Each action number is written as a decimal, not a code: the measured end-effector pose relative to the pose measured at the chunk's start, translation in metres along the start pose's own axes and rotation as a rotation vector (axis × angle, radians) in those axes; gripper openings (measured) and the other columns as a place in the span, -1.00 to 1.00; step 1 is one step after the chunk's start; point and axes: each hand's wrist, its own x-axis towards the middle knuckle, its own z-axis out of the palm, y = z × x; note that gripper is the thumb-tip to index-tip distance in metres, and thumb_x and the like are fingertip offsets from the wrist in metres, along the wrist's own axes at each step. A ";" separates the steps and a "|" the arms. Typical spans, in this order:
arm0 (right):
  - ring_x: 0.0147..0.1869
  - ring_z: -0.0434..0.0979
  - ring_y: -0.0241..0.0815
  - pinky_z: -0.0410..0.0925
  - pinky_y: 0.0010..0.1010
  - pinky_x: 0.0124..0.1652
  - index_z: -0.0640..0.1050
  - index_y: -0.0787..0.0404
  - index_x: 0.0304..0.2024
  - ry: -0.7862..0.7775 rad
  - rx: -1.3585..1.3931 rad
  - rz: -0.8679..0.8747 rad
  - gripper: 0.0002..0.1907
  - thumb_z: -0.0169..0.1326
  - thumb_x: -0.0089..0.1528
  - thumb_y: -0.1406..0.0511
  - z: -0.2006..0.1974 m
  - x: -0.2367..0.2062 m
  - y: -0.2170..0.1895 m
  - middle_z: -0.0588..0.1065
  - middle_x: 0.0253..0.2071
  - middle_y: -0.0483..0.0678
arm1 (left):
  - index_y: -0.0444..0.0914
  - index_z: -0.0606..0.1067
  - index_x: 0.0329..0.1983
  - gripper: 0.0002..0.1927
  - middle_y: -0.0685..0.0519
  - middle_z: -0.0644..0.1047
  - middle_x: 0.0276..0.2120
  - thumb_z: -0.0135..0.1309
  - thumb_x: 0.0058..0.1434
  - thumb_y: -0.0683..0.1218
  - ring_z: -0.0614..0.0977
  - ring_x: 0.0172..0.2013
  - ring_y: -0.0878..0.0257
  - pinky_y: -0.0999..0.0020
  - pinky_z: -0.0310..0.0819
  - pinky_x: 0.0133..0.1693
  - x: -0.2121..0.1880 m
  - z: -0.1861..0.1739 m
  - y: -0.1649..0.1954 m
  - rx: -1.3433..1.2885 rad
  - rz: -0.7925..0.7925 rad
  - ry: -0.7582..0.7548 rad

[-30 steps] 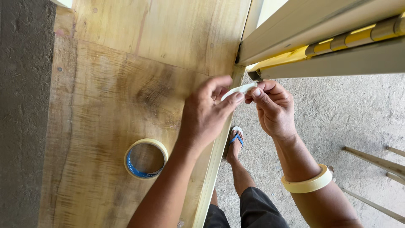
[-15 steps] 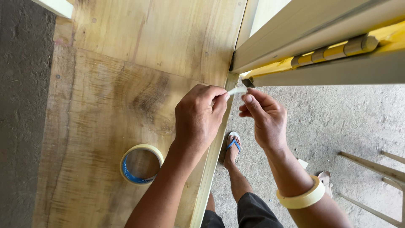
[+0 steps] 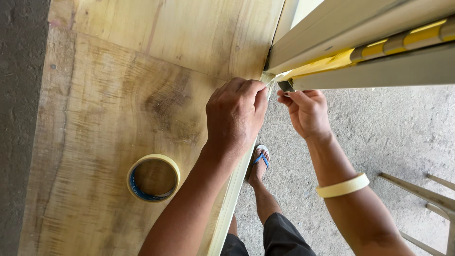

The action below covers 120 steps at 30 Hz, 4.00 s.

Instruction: The person applies masking tape along the seams and edges of a wooden cabinet, pulling strips from a roll worn on the wrist, aligning the tape over the joints and corners, and pressing it down by hand. They move around the cabinet taping different sections and smooth a panel with their hand.

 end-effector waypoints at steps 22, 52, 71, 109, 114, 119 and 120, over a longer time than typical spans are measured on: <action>0.14 0.58 -0.14 0.44 -0.28 0.08 0.54 0.25 0.01 -0.389 0.500 0.242 -0.75 0.11 0.43 0.19 0.011 0.045 -0.011 0.57 0.01 -0.02 | -0.17 0.56 -0.27 -0.91 0.04 0.55 -0.36 0.27 0.25 -0.14 0.64 -0.31 0.09 0.16 0.52 -0.21 -0.002 0.005 0.003 -0.101 0.005 -0.051; 0.20 0.57 -0.13 0.43 -0.21 0.32 0.55 0.27 0.11 -0.302 0.408 0.208 -0.75 0.15 0.40 0.34 0.012 0.041 -0.018 0.57 0.11 0.02 | -0.14 0.55 -0.23 -0.91 0.09 0.51 -0.32 0.22 0.23 -0.11 0.57 -0.18 0.16 0.11 0.30 -0.04 0.000 0.015 -0.010 0.042 0.173 -0.084; 0.26 0.54 -0.27 0.39 -0.40 0.34 0.53 0.19 0.17 -0.402 0.274 0.165 -0.64 0.26 0.37 0.26 0.022 0.050 -0.021 0.56 0.16 -0.09 | -0.17 0.59 -0.29 -0.91 0.10 0.48 -0.41 0.26 0.14 -0.18 0.50 -0.29 0.19 0.16 0.23 -0.12 0.010 0.034 -0.005 0.139 0.108 -0.050; 0.08 0.65 -0.15 0.52 -0.29 0.10 0.49 0.20 0.13 -0.486 0.234 -0.019 -0.72 0.22 0.40 0.37 0.005 0.050 -0.008 0.62 -0.05 0.01 | -0.28 0.51 -0.22 -0.83 -0.08 0.58 -0.23 0.26 0.18 -0.26 0.69 -0.24 0.05 0.10 0.60 -0.16 0.008 0.047 -0.016 0.020 0.060 0.033; 0.09 0.65 -0.13 0.53 -0.26 0.10 0.50 0.27 0.12 -0.476 0.226 -0.023 -0.76 0.20 0.42 0.38 0.001 0.050 -0.008 0.61 -0.05 0.03 | -0.34 0.52 -0.19 -0.84 -0.13 0.56 -0.21 0.22 0.22 -0.19 0.70 -0.28 0.14 0.29 0.66 -0.28 0.012 0.046 -0.016 -0.006 -0.017 0.010; 0.05 0.67 -0.07 0.53 -0.26 0.09 0.50 0.30 0.08 -0.448 0.208 -0.026 -0.81 0.16 0.45 0.37 -0.016 0.056 -0.001 0.61 -0.05 0.10 | -0.32 0.56 -0.33 -0.83 -0.12 0.56 -0.32 0.26 0.25 -0.11 0.68 -0.30 0.11 0.19 0.62 -0.28 0.018 0.045 -0.023 0.179 0.039 -0.047; 0.04 0.67 -0.06 0.54 -0.28 0.08 0.51 0.27 0.09 -0.460 0.211 -0.038 -0.79 0.16 0.44 0.35 -0.019 0.058 0.001 0.61 -0.06 0.10 | -0.33 0.56 -0.35 -0.81 -0.13 0.56 -0.34 0.28 0.22 -0.10 0.68 -0.31 0.10 0.17 0.62 -0.29 0.019 0.046 -0.023 0.200 0.056 -0.057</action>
